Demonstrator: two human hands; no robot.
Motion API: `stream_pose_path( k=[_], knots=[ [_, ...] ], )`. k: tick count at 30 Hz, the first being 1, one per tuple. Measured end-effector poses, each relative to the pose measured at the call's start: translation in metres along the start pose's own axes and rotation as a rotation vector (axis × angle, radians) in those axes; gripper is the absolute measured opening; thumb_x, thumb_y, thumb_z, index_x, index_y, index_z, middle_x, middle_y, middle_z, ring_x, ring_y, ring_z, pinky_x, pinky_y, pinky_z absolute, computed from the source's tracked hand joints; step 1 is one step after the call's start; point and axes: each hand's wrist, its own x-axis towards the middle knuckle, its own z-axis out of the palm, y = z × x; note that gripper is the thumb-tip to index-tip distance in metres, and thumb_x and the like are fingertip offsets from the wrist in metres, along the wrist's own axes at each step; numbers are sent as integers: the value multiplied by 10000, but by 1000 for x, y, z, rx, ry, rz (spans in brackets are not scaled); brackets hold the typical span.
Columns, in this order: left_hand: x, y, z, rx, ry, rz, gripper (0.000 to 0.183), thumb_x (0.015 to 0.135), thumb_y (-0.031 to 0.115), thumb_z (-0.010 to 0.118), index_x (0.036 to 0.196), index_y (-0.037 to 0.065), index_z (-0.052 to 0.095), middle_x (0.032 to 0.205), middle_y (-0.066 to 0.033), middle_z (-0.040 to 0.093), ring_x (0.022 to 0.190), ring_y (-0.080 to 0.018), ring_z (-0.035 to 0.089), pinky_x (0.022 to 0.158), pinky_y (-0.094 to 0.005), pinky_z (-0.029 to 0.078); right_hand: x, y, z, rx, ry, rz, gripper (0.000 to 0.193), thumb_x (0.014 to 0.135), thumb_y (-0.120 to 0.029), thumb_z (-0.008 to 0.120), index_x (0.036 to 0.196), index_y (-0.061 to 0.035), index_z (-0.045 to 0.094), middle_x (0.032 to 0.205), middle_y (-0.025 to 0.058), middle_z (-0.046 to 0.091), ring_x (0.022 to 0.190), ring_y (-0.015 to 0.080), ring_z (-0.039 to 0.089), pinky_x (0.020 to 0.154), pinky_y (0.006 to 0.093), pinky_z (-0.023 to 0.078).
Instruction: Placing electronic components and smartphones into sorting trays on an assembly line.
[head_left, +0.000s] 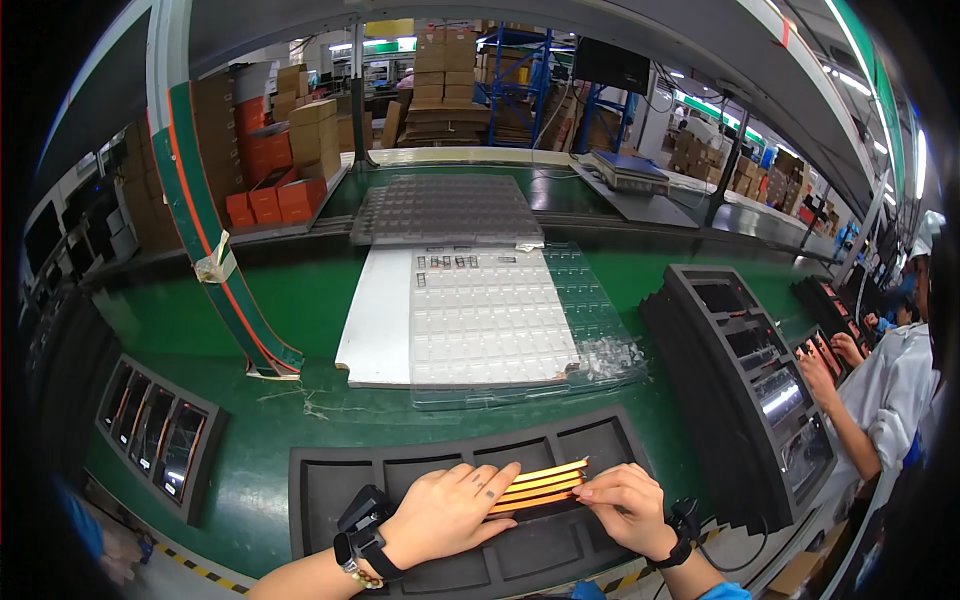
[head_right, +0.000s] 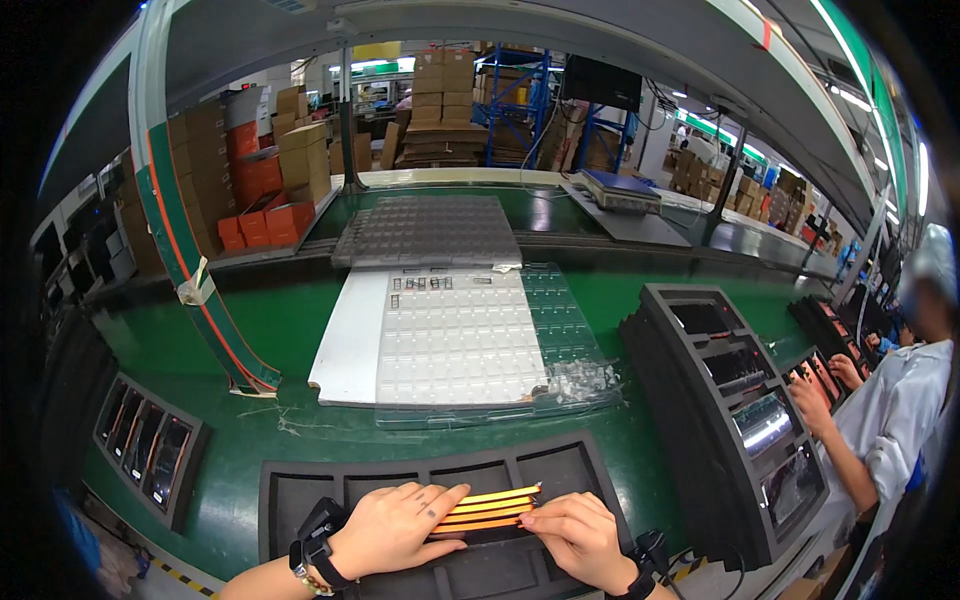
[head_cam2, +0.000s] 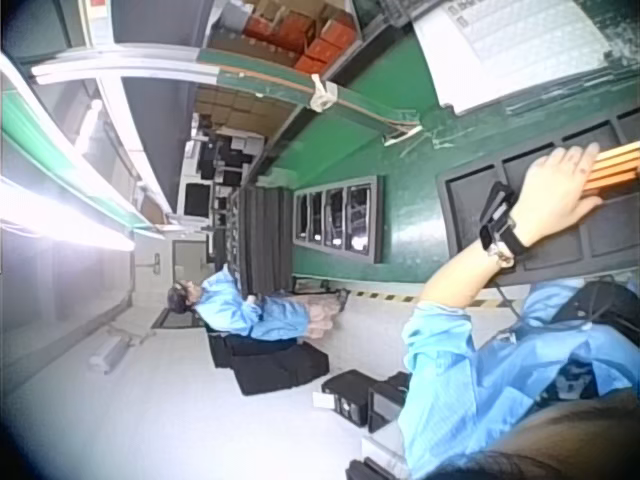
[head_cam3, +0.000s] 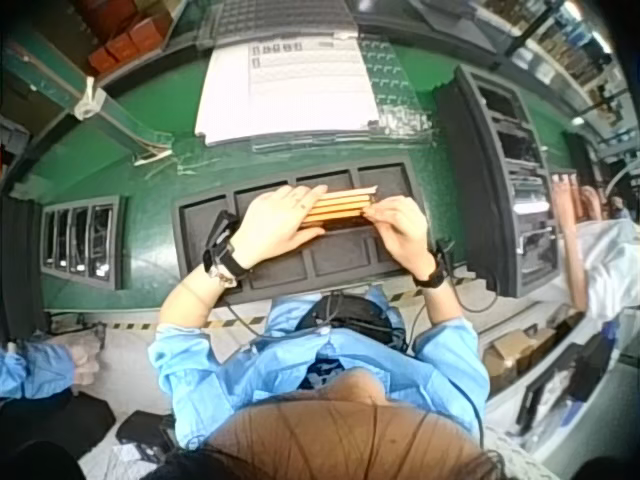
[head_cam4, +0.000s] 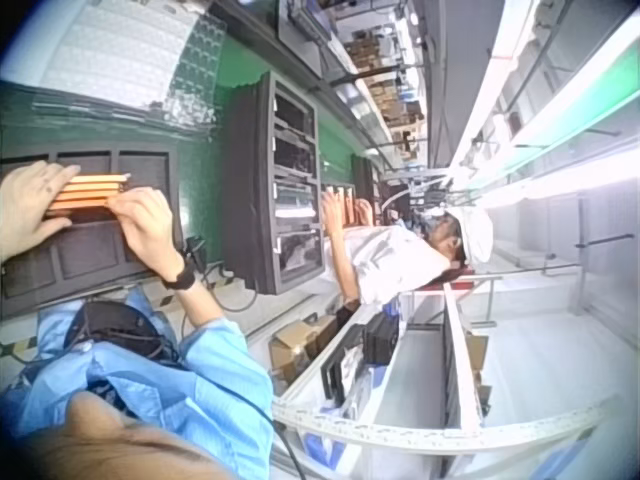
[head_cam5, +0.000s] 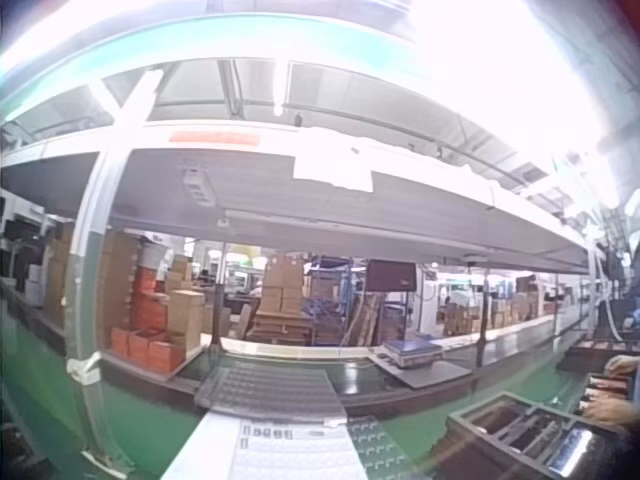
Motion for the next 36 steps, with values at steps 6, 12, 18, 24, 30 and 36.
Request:
stream_pose_path(
  k=[6, 12, 18, 24, 30, 36],
  knots=[
    [0, 3, -1, -3, -17, -10, 663, 825, 453, 767, 1324, 62, 571, 997, -20, 676, 802, -175, 665, 673, -282, 545, 6, -1, 2, 30, -15, 59, 209, 754, 48, 783, 915, -63, 710, 876, 46, 737, 814, 215, 694, 704, 313, 525],
    [1, 2, -2, 1, -12, -9, 654, 824, 448, 768, 1319, 66, 576, 993, -21, 674, 803, -173, 666, 670, -283, 546, 3, -5, -4, -218, -49, -50, 308, 732, -103, 851, 1017, -129, 737, 1031, 51, 699, 896, 252, 659, 766, 343, 533],
    [2, 3, -3, -14, -28, -27, 641, 823, 440, 771, 1315, 74, 582, 995, -23, 675, 794, -176, 668, 667, -290, 550, 0, -6, -3, -231, -82, 49, 377, 718, -193, 882, 1069, -193, 742, 1176, 61, 627, 1005, 265, 631, 839, 370, 514],
    [2, 3, -2, -13, -19, -20, 637, 821, 436, 771, 1316, 83, 583, 1005, -20, 677, 795, -175, 668, 676, -285, 553, -7, -1, 1, -285, -29, -49, 420, 717, -168, 883, 1095, -193, 702, 1170, 57, 631, 1022, 264, 637, 833, 376, 505],
    [1, 5, -3, -5, -43, -38, 629, 827, 434, 765, 1320, 89, 581, 1009, -19, 675, 799, -175, 667, 678, -283, 551, -11, -3, 1, -385, -30, -104, 463, 712, -188, 888, 1120, -201, 669, 1155, 51, 621, 1005, 253, 642, 797, 370, 498],
    [4, 3, -2, -22, -42, -32, 644, 821, 434, 770, 1323, 79, 578, 1011, -26, 676, 812, -181, 669, 675, -287, 554, -15, -1, 5, -425, -89, -92, 518, 677, -175, 910, 1121, -145, 645, 1147, 102, 595, 1043, 296, 625, 837, 406, 509]
  ],
)
